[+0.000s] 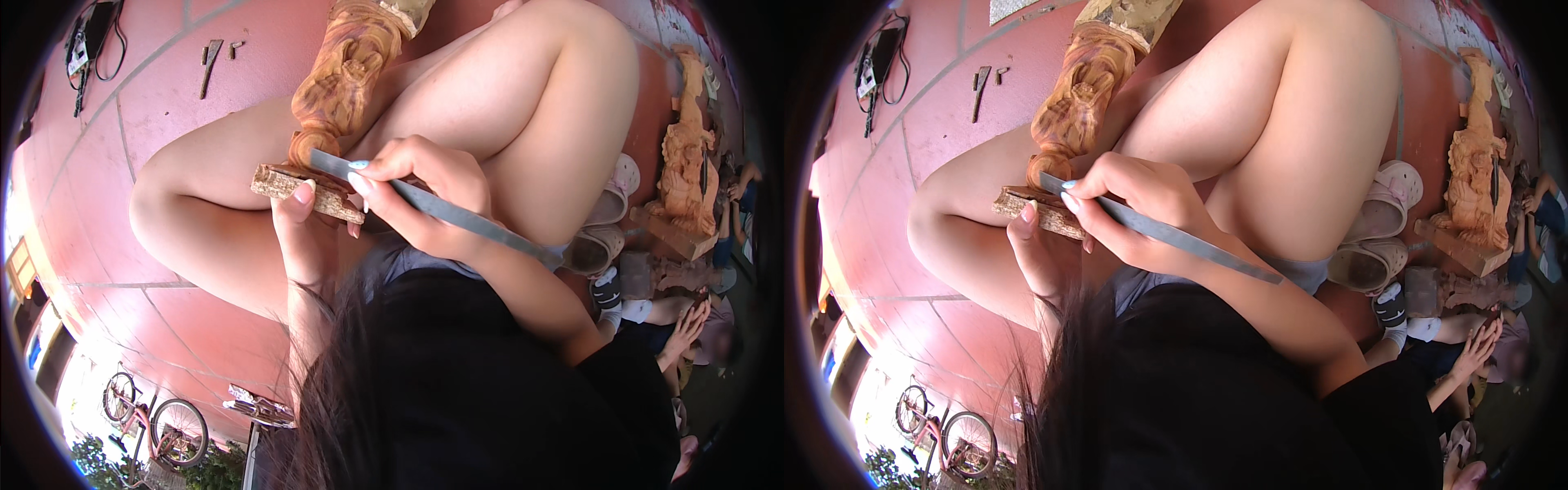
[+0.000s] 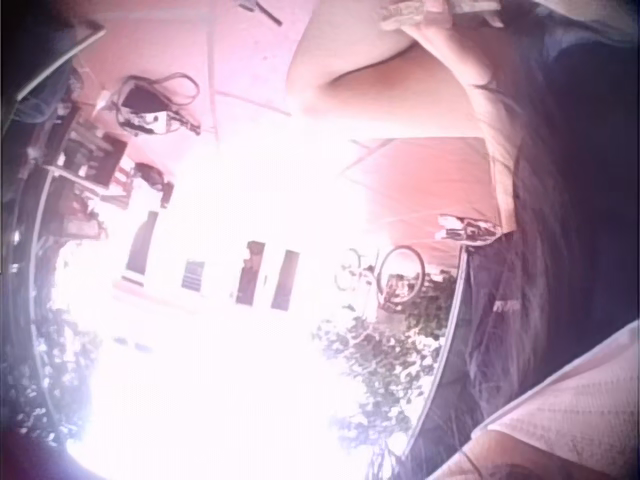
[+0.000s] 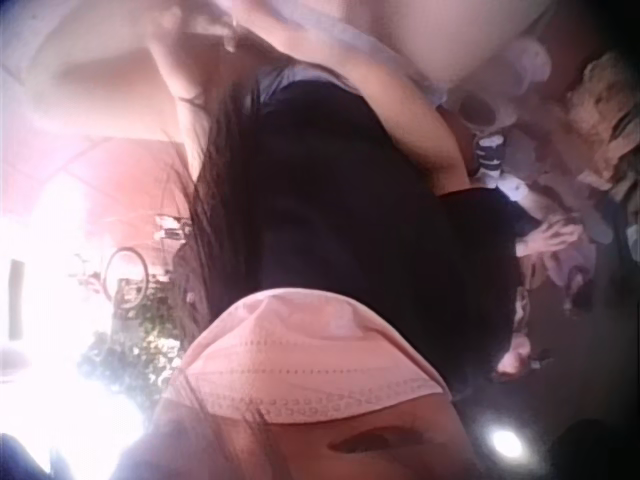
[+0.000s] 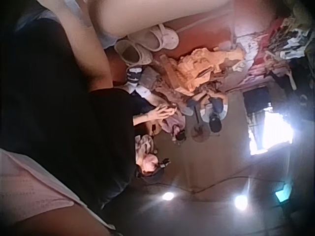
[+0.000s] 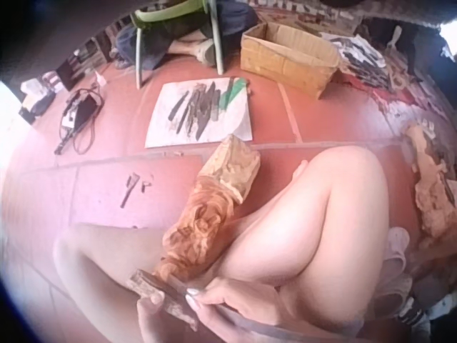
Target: The person carves a wooden figurine using a metal file, holding the piece in their left hand and filing with their right. They rotate the figurine to work on different sides and occasionally wipe away wood shavings.
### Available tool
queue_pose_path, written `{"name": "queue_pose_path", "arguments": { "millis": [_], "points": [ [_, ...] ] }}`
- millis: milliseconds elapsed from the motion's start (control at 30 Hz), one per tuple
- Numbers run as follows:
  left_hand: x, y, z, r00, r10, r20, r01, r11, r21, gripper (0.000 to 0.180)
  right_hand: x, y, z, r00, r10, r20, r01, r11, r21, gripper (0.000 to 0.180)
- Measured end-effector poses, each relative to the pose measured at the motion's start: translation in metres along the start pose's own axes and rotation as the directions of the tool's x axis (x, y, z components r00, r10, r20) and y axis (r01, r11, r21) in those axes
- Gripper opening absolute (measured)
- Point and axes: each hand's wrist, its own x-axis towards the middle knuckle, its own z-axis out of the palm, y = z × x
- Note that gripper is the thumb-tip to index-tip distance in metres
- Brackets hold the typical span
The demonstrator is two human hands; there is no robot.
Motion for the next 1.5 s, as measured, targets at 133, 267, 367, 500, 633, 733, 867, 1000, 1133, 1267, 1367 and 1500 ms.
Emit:
{"name": "queue_pose_path", "arguments": {
  "millis": [133, 267, 367, 500, 633, 733, 867, 1000, 1133, 1267, 1367, 1500],
  "points": [
    [-0.001, -0.002, -0.004, 0.999, 0.034, -0.008, -0.033, 0.991, 0.127, 0.059, -0.024, 0.007, -0.022, 0.992, 0.119, -0.051, -0.121, 0.992, -0.045, 0.007],
    [0.001, -0.008, -0.004, 0.999, 0.032, 0.006, -0.032, 0.998, 0.046, 0.051, 0.003, -0.009, -0.005, 1.0, 0.007, 0.018, -0.006, 0.999, -0.036, 0.011],
    [0.0, -0.001, -0.005, 0.997, 0.001, 0.074, -0.002, 1.0, 0.017, 0.051, -0.003, -0.002, -0.003, 1.0, 0.008, 0.028, -0.007, 0.999, -0.047, 0.011],
    [-0.001, -0.008, -0.002, 0.996, 0.076, 0.052, -0.082, 0.988, 0.128, 0.053, -0.017, -0.004, -0.016, 1.0, 0.021, 0.0, -0.021, 0.988, -0.15, 0.011],
    [-0.001, -0.007, 0.002, 0.996, 0.09, -0.019, -0.088, 0.994, 0.064, 0.051, 0.0, -0.007, -0.002, 0.991, -0.115, 0.072, 0.126, 0.978, -0.169, 0.015],
    [0.001, -0.006, 0.002, 0.996, 0.082, 0.029, -0.083, 0.995, 0.06, 0.051, -0.004, 0.005, -0.006, 0.987, -0.145, 0.07, 0.157, 0.965, -0.209, 0.016],
    [0.0, -0.004, -0.005, 0.998, 0.033, 0.056, -0.036, 0.998, 0.049, 0.05, -0.02, 0.002, -0.02, 0.995, -0.085, 0.051, 0.096, 0.962, -0.254, 0.017],
    [-0.001, -0.005, -0.004, 0.999, 0.039, 0.034, -0.04, 0.999, 0.026, 0.048, -0.002, -0.008, -0.007, 0.993, -0.108, 0.049, 0.116, 0.976, -0.184, 0.016],
    [0.004, -0.005, -0.005, 0.998, 0.016, 0.052, -0.017, 1.0, 0.022, 0.048, -0.003, 0.002, -0.009, 0.996, -0.081, 0.03, 0.085, 0.98, -0.181, 0.013],
    [-0.001, 0.0, -0.009, 0.999, 0.015, 0.049, -0.019, 0.995, 0.099, 0.052, -0.026, 0.008, -0.027, 0.988, 0.157, -0.008, -0.157, 0.982, -0.103, 0.008],
    [-0.001, -0.001, -0.005, 0.998, 0.02, 0.058, -0.023, 0.998, 0.062, 0.049, -0.009, -0.006, -0.01, 0.994, 0.111, -0.015, -0.11, 0.991, 0.077, 0.006],
    [0.001, 0.002, 0.0, 0.999, 0.008, 0.031, -0.008, 1.0, 0.002, 0.045, -0.001, -0.002, -0.01, 0.989, 0.123, 0.088, -0.136, 0.976, 0.168, 0.007]
  ]
}}
